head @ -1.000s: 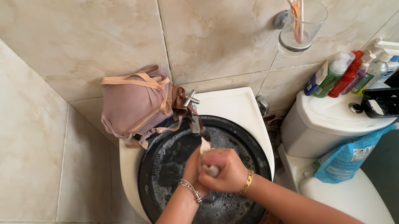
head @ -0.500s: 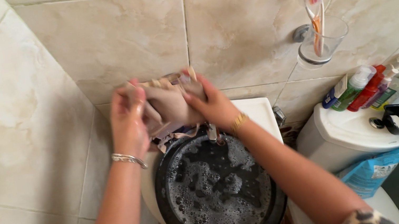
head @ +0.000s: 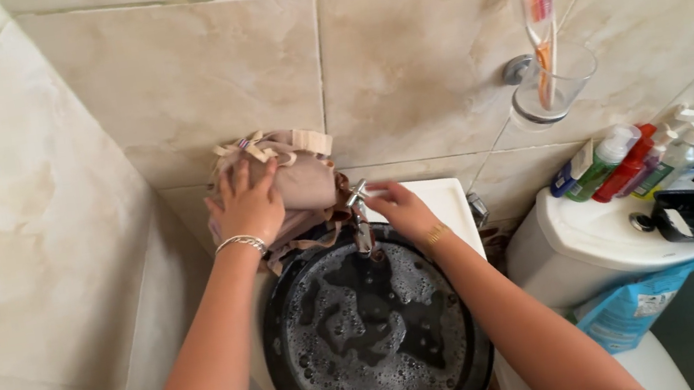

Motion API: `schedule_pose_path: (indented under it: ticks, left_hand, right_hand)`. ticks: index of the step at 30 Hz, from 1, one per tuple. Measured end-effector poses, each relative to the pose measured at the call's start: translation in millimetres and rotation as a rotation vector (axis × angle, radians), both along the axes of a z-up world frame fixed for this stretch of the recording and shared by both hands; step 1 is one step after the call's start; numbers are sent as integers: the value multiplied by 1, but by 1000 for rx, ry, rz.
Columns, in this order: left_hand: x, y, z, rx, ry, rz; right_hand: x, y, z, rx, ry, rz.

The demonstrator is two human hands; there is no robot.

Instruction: Hand washing bras in a basin inside a bathroom.

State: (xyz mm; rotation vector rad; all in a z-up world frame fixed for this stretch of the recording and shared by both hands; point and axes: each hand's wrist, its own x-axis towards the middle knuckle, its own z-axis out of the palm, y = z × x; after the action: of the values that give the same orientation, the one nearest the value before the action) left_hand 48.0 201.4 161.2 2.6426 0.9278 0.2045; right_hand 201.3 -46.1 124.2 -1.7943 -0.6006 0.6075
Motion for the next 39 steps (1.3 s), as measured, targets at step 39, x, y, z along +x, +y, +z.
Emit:
schedule_pose_path:
  ticks: [39]
  left_hand:
    - [-189, -158, -178, -1136, -795, 554]
  right_hand:
    - [-73, -239, -162, -111, 109, -550]
